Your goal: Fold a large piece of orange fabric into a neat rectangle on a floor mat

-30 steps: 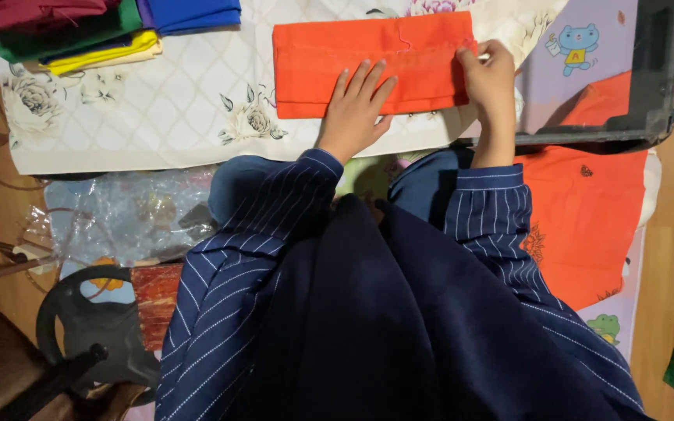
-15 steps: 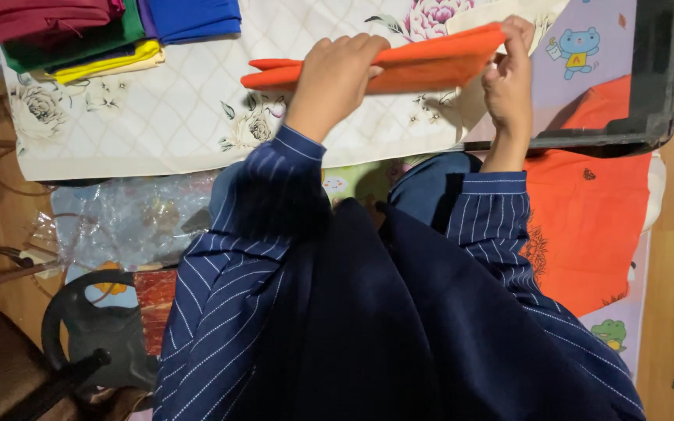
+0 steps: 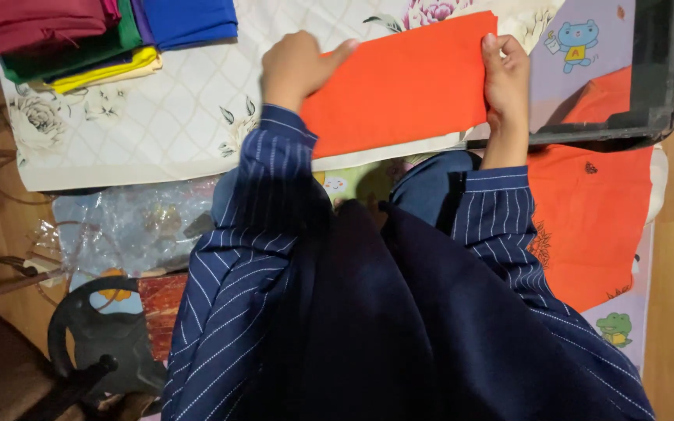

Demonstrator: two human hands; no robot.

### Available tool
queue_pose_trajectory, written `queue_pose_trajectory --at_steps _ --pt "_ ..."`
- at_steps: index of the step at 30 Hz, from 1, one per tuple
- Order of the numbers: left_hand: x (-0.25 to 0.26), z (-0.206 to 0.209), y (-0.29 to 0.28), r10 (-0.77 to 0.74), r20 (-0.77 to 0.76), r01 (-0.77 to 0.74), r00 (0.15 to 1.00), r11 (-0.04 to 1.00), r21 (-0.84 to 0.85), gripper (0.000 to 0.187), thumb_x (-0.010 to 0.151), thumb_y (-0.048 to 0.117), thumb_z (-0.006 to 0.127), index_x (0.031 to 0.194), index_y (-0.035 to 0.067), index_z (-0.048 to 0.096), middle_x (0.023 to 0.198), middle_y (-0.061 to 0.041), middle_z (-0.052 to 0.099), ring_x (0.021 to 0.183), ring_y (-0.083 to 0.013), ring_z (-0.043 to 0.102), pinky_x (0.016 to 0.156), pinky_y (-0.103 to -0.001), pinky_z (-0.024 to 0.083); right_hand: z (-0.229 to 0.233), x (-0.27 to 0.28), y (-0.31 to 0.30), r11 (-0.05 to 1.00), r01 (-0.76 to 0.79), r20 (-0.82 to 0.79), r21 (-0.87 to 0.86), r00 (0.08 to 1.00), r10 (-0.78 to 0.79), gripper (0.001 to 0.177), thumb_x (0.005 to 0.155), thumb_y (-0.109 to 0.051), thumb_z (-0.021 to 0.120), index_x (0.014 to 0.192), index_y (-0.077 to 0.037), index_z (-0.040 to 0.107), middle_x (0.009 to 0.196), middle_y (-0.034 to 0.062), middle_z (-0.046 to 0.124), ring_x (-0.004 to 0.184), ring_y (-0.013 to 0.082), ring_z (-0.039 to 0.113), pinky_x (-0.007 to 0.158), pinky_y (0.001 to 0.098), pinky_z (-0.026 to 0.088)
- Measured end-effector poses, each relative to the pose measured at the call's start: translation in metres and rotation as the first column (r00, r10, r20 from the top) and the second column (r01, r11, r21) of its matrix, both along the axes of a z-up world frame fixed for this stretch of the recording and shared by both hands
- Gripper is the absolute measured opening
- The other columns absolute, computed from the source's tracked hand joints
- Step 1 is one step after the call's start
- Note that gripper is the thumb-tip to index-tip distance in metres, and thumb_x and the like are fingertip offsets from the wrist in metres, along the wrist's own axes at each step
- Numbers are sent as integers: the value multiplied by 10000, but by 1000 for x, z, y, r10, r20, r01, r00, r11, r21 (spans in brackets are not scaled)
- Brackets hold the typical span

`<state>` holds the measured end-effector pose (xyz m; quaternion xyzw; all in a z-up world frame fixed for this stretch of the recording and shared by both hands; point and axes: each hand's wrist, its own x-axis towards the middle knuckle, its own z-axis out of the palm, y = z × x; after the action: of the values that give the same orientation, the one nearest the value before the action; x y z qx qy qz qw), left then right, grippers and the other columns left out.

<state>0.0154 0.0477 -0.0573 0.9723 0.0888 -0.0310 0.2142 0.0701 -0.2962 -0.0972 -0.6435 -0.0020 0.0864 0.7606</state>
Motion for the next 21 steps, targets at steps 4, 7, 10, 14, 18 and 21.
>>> queue_pose_trajectory --at_steps 4,7,10,14,18,21 --pt "-4 -5 14 56 75 -54 996 998 -26 521 954 588 660 882 73 695 781 -86 718 624 -253 693 674 -382 571 -18 3 -5 934 127 110 -334 989 -95 250 1067 -272 703 927 -84 617 848 28 653 660 62 525 588 200 463" --pt "-11 7 -9 8 227 -32 974 994 102 393 1003 384 600 1202 51 662 1113 -100 726 927 -249 712 871 -408 539 -8 -3 5 678 348 352 -648 926 -139 169 1028 -210 696 991 -46 670 810 56 689 634 113 582 556 243 497" --pt "-18 -7 -48 -56 386 29 921 997 76 323 993 218 562 1265 54 621 1262 -104 649 1141 -268 634 1013 -417 476 19 -14 28 406 548 592 -731 806 -21 180 982 -135 674 1119 -18 673 953 115 722 822 235 675 745 348 546" --pt "-26 -39 -104 -159 406 178 900 984 -11 473 896 77 608 1360 40 528 1437 -146 562 1383 -325 500 1170 -500 385 31 -30 74 645 417 698 -640 667 261 283 961 3 587 1238 52 610 1243 240 652 1053 442 642 931 477 513" --pt "-24 -72 -130 -143 321 163 936 986 -35 498 1049 241 449 1525 93 458 1638 -57 374 1540 -246 334 1262 -475 283 22 -43 98 512 337 583 -790 669 461 393 1009 -73 579 1375 67 608 1417 237 598 1298 411 555 1084 470 421" --pt "-24 -82 -132 -167 310 119 936 978 169 532 1056 260 430 1547 55 423 1639 -64 373 1532 -213 327 1255 -418 253 5 -42 93 478 243 495 -844 696 520 451 1034 -108 566 1456 50 569 1554 193 487 1467 348 409 1199 491 338"
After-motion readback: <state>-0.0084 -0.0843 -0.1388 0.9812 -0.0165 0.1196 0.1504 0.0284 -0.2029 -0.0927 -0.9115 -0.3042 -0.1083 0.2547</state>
